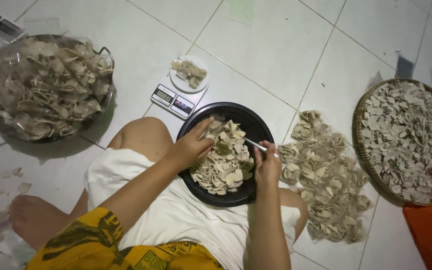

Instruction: Weighing and sorting dried crackers into portions using a digital scale

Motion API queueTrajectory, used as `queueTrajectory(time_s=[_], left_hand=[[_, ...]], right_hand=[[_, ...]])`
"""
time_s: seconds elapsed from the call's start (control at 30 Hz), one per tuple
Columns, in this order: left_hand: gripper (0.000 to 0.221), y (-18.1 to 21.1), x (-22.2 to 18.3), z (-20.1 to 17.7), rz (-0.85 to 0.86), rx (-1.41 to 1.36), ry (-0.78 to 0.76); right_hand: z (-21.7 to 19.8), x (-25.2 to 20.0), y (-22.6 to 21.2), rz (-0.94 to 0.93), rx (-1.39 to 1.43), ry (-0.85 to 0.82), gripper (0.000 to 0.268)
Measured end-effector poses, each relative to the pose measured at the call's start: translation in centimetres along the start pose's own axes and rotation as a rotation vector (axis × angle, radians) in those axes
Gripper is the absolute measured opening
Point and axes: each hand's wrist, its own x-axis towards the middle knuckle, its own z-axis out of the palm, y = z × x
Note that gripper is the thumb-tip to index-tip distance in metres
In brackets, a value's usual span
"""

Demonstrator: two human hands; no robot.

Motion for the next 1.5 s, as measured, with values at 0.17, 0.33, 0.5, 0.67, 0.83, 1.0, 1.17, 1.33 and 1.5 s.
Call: queueTrajectory(time_s=[0.17, 0.33, 0.5, 0.67, 0.83, 1.0, 1.17, 1.33, 1.5], left_hand=[[0.009, 0.7, 0.5, -0.8, 0.029, -0.042, -0.053], [0.007, 2.1, 1.0, -0.8, 0.026, 0.009, -0.043], [0.009, 1.9, 1.3, -0.1, 0.108, -0.018, -0.013], [0.007, 0.5, 0.3, -1.4, 0.06, -0.027, -0.021], [0.008, 0.0, 0.5, -0.3, 0.02, -0.066, -0.029], [0.009, -0.3, -0.3, 0.6, -0.003, -0.046, -0.032], [0.008, -0.3, -0.1, -0.3, -0.003, -0.037, -0.053], [0.008, 0.3, 0.6, -0.5, -0.022, -0.045, -0.048], [0.005, 0.2, 0.7, -0.3, -0.018, -0.034, -0.016]], right_hand=[[2.2, -0.8, -4.9, -0.139, -0.127, -0.086, 0.033], [9.4, -7.3, -7.6, -0.269, -0.55, -0.046, 0.013], [12.3, -9.5, -4.9, -0.85, -1.152, -0.292, 0.023], [8.6, -8.4, -5.9, -1.135, -0.9, -0.198, 0.016], [2.4, -1.5, -1.9, -1.006, -0.953, 0.027, 0.016], [0.8, 3.6, 5.4, -0.729, -0.958, 0.155, 0.013], [0.0, 9.6, 10.0, -0.161, -0.285, 0.138, 0.024], [-1.5, 10.9, 11.9, 0.072, -0.029, 0.116, 0.032], [-2.6, 10.3, 11.8, 0.078, 0.022, 0.063, 0.037]])
